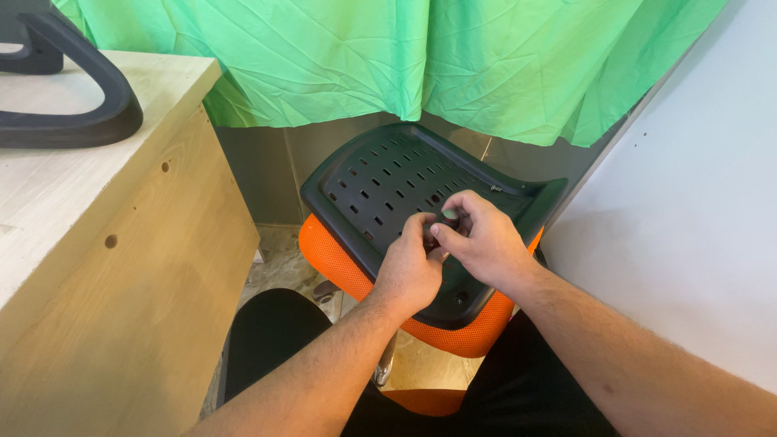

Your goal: The person uses a screwdriver to tighten screws into the underside of an orange chair seat, securing a black plastic backrest frame. The person repeatedly aligns and turns the screwdriver to fasten multiple screws.

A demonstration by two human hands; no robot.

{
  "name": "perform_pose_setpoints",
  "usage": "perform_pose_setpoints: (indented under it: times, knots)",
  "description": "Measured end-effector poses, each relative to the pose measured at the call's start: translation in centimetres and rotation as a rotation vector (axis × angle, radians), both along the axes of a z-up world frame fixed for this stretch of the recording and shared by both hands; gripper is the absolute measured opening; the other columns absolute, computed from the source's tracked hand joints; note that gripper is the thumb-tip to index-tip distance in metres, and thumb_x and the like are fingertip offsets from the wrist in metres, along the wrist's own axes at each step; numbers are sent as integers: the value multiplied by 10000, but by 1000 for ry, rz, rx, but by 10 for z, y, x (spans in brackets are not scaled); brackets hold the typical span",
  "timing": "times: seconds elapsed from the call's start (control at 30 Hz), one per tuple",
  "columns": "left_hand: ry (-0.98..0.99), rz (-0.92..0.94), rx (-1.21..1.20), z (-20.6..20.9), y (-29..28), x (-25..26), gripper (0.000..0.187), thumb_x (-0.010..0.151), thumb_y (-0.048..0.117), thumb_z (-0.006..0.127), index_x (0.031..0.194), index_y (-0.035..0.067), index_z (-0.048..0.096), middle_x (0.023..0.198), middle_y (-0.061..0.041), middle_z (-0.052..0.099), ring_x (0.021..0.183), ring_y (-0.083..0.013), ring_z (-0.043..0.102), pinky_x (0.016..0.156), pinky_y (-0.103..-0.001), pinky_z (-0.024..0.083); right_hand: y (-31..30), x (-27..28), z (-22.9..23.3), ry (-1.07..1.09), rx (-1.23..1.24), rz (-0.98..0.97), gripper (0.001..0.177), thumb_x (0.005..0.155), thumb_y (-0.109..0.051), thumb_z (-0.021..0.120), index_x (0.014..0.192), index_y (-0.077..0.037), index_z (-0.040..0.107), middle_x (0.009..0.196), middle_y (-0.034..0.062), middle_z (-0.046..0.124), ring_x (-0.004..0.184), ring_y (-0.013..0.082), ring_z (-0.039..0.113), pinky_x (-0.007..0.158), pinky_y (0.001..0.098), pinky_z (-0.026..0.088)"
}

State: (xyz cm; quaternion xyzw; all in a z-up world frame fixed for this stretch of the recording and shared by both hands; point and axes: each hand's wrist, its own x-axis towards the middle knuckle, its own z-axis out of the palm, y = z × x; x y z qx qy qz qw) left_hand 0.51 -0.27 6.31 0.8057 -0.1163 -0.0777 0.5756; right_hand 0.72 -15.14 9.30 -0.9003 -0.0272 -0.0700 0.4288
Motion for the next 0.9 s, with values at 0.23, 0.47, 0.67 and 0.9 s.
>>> perform_pose_setpoints:
  times: [0.23, 0.47, 0.67, 0.9]
  knots:
    - [-113, -31, -44, -23, -6, 10, 496, 858, -19, 543, 1347, 68, 526, 1181, -147, 720, 1130, -298, 699, 976, -387, 536, -11, -5, -10, 136, -21, -26, 316, 817, -173, 767, 1099, -70, 670, 902, 17, 748, 825, 93, 705, 762, 282, 559]
    - [-105, -7, 90, -64, -22, 30, 340, 957, 83, 533, 1289, 57, 603, 1249, -145, 716, 1194, -314, 670, 1009, -394, 522, -38, -11, -9, 24, -54, -194, 373, 794, -217, 810, 1048, -50, 595, 872, 94, 726, 797, 182, 699, 720, 343, 562]
    - [-42, -151, 336, -84, -41, 44, 473, 933, 101, 584, 1404, 90, 542, 1456, -123, 540, 1318, -380, 516, 1105, -434, 417, -48, -18, -11, 102, -118, -270, 380, 794, -241, 812, 1074, -88, 605, 860, 95, 740, 786, 201, 722, 740, 357, 571]
    - [-65, -304, 531, -89, -54, 51, 535, 936, 149, 607, 1461, 186, 509, 1475, -31, 520, 1256, -389, 497, 1104, -424, 416, -57, -13, -14, 68, -88, -291, 352, 791, -205, 809, 1069, -83, 629, 861, 89, 743, 800, 188, 731, 757, 344, 579]
